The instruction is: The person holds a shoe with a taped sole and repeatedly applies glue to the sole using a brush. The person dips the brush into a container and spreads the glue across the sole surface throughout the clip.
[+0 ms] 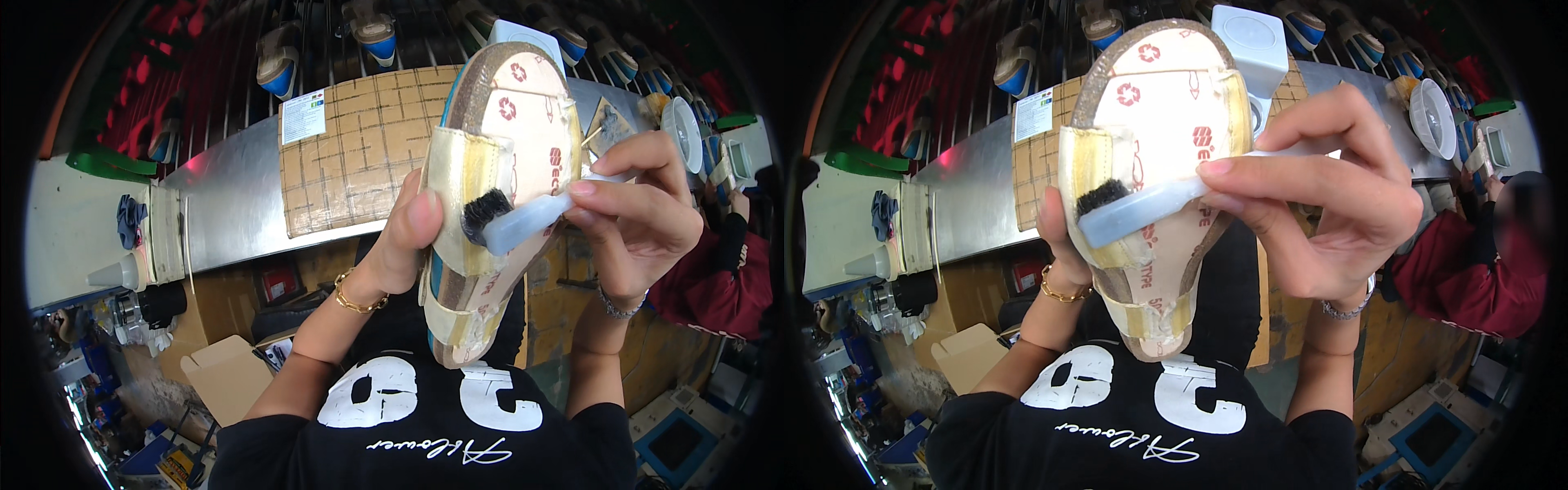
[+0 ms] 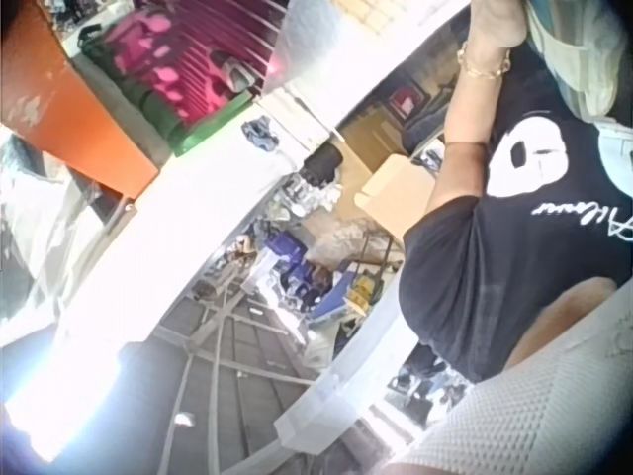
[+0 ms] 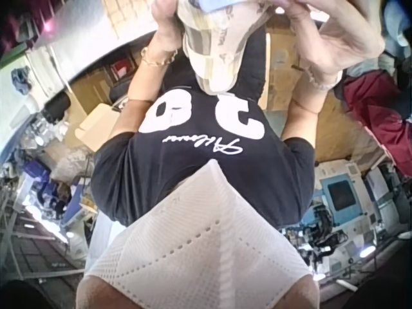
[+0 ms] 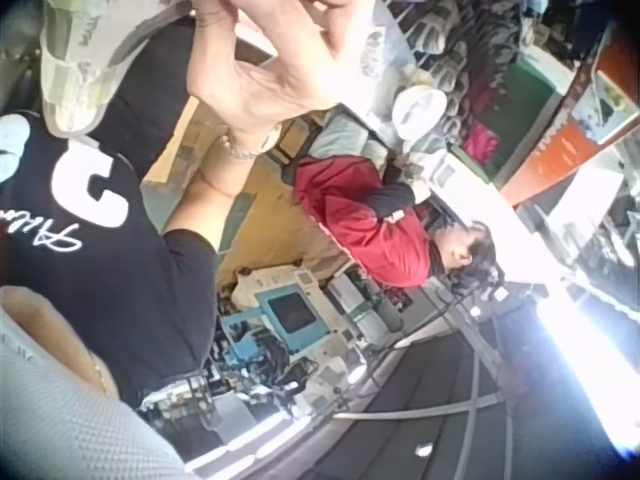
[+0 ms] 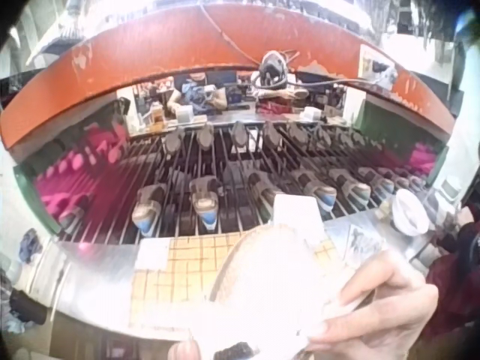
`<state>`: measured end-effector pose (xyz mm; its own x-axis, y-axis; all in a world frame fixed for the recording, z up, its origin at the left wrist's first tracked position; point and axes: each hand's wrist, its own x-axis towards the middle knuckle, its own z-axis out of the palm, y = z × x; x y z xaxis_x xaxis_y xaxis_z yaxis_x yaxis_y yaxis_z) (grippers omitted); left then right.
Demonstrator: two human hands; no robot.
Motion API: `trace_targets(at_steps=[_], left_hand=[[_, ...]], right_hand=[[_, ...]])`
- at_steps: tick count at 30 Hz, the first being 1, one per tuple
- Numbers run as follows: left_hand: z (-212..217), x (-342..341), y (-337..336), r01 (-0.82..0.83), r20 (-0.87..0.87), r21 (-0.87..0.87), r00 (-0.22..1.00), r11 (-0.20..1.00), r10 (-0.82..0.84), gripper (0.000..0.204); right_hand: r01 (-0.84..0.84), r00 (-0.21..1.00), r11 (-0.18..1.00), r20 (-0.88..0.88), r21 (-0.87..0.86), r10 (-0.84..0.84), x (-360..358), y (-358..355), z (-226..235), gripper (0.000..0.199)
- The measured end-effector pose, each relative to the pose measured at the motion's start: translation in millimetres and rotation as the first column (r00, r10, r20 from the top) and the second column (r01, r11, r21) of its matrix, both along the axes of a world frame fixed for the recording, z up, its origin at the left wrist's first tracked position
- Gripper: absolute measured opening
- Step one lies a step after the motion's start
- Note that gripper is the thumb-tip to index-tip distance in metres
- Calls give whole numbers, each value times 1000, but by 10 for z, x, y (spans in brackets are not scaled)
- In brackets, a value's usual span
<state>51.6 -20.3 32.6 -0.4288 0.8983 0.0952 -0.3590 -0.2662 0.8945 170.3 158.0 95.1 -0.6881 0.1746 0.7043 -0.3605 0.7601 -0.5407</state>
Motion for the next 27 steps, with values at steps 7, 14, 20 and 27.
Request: trace_targets(at_steps=[7, 14, 20, 27], left_hand=[[3, 39, 4, -9, 61, 31, 998, 999, 7, 101], [-7, 1, 33, -94, 196, 53, 977, 994, 82, 95], [30, -38, 107, -223, 252, 60, 947, 973, 201, 92], [138, -97, 126, -274, 196, 30, 945, 961, 263, 91]], right_hand=[[-37, 999, 998, 22, 41, 36, 1, 22, 29, 26], [-159, 987, 973, 51, 169, 152, 2, 72, 47, 25], [3, 999, 994, 36, -111, 1, -249, 18, -36, 16], [132, 986, 976, 124, -176, -111, -69, -239, -69, 18]])
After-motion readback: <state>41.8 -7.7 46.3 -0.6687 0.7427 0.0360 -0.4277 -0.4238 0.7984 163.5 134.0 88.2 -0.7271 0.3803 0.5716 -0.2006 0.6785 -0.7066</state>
